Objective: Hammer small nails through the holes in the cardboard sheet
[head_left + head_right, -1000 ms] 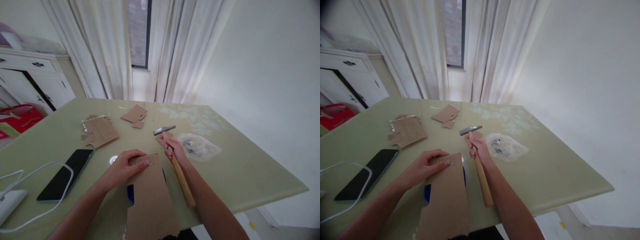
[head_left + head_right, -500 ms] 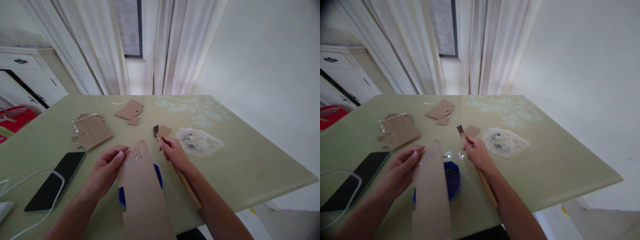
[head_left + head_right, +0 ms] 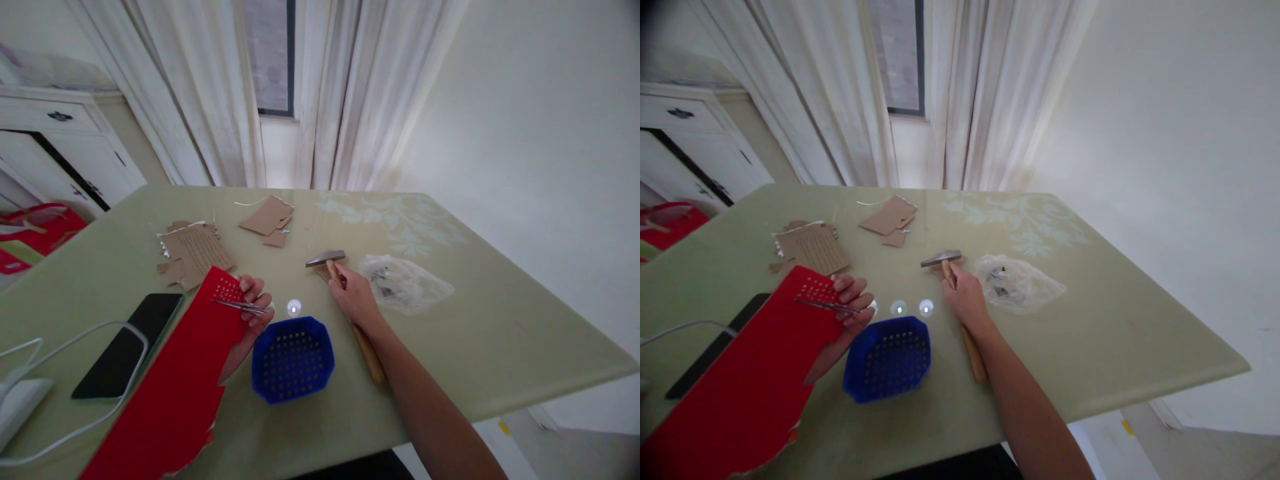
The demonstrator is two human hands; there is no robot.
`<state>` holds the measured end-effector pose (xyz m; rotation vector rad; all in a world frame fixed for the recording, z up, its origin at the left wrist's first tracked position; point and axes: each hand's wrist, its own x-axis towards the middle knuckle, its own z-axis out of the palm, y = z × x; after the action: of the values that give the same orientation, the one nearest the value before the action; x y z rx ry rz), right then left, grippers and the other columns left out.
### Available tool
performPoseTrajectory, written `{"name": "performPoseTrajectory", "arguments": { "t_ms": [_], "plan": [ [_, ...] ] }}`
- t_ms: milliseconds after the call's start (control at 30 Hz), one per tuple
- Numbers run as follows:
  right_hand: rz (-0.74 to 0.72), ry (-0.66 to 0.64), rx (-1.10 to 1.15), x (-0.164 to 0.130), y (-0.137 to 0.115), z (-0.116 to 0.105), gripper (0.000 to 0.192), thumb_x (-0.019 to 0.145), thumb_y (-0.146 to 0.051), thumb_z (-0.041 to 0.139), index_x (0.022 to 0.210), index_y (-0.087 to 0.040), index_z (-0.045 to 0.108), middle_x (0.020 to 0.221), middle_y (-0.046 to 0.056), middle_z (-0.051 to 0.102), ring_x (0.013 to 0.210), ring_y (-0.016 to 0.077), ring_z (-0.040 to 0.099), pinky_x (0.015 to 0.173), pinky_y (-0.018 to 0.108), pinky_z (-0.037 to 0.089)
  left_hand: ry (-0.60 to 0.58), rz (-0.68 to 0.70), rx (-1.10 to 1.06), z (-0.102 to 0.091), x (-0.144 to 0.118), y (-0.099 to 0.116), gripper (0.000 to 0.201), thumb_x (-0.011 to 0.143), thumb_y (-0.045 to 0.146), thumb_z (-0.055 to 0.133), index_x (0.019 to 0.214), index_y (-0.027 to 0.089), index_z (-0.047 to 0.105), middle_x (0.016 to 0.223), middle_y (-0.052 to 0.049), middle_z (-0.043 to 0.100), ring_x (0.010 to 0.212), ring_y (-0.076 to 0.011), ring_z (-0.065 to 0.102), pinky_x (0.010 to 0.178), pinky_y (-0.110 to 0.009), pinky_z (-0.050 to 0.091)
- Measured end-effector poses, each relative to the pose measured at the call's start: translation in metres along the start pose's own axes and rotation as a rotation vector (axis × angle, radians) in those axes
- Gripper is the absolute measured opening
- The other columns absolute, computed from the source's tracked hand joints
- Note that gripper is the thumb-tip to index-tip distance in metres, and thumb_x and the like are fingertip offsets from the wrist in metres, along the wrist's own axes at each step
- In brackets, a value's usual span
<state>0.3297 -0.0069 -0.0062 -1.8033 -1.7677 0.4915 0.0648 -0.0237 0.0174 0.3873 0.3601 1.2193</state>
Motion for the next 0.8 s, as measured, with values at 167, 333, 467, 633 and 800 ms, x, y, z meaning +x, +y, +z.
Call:
{"name": "performPoseTrajectory", "arguments": {
  "t_ms": [167, 333, 467, 633, 800],
  "plan": [
    [-0.008, -0.011, -0.051, 0.003, 0.003, 0.003, 0.049, 0.094, -0.027, 0.062, 0.139, -0.016, 0.076, 0.107, 0.014, 0.083, 0.089, 0.0281, 0.073, 0.087, 0.038, 0.052, -0.078, -0.014, -0.054, 0.012, -0.012, 0.002, 0.052, 0.108, 0.037, 0.061, 0.066, 0.021, 0.037, 0.061, 0.007, 0.029, 0.045, -0.0083, 0.025, 0.044, -0.020, 0.032],
    [-0.013, 0.000, -0.075, 0.007, 0.008, 0.006, 0.051, 0.093, -0.031, 0.063, 0.141, -0.017, 0.077, 0.108, 0.014, 0.083, 0.089, 0.0296, 0.074, 0.089, 0.041, 0.054, -0.072, -0.034, 0.026, 0.030, -0.024, 0.003, 0.067, 0.108, 0.057, 0.058, 0.062, 0.022, 0.023, 0.061, 0.008, 0.020, 0.045, -0.0084, 0.018, 0.046, -0.022, 0.032],
    [-0.017, 0.001, -0.083, 0.009, 0.012, 0.007, 0.051, 0.093, -0.032, 0.063, 0.139, -0.018, 0.077, 0.102, 0.014, 0.083, 0.084, 0.0294, 0.073, 0.086, 0.042, 0.055, -0.116, -0.004, 0.058, 0.039, -0.031, 0.005, 0.072, 0.109, 0.056, 0.055, 0.058, 0.022, 0.017, 0.057, 0.007, 0.015, 0.046, -0.0098, 0.014, 0.046, -0.024, 0.030],
    [-0.023, 0.003, -0.120, 0.010, 0.013, 0.007, 0.053, 0.093, -0.033, 0.062, 0.139, -0.012, 0.076, 0.097, 0.015, 0.079, 0.081, 0.0282, 0.069, 0.083, 0.041, 0.053, -0.111, 0.010, 0.042, 0.043, -0.032, 0.007, 0.072, 0.111, 0.053, 0.050, 0.057, 0.021, 0.015, 0.056, 0.006, 0.015, 0.047, -0.0103, 0.012, 0.045, -0.026, 0.028],
    [-0.031, 0.006, -0.159, 0.009, 0.011, 0.006, 0.050, 0.092, -0.033, 0.063, 0.134, -0.011, 0.078, 0.100, 0.015, 0.076, 0.082, 0.0279, 0.067, 0.083, 0.040, 0.051, -0.029, 0.081, 0.034, 0.044, -0.028, 0.004, 0.074, 0.109, 0.063, 0.050, 0.060, 0.022, 0.013, 0.059, 0.007, 0.012, 0.049, -0.0105, 0.008, 0.044, -0.025, 0.026]
  ]
}}
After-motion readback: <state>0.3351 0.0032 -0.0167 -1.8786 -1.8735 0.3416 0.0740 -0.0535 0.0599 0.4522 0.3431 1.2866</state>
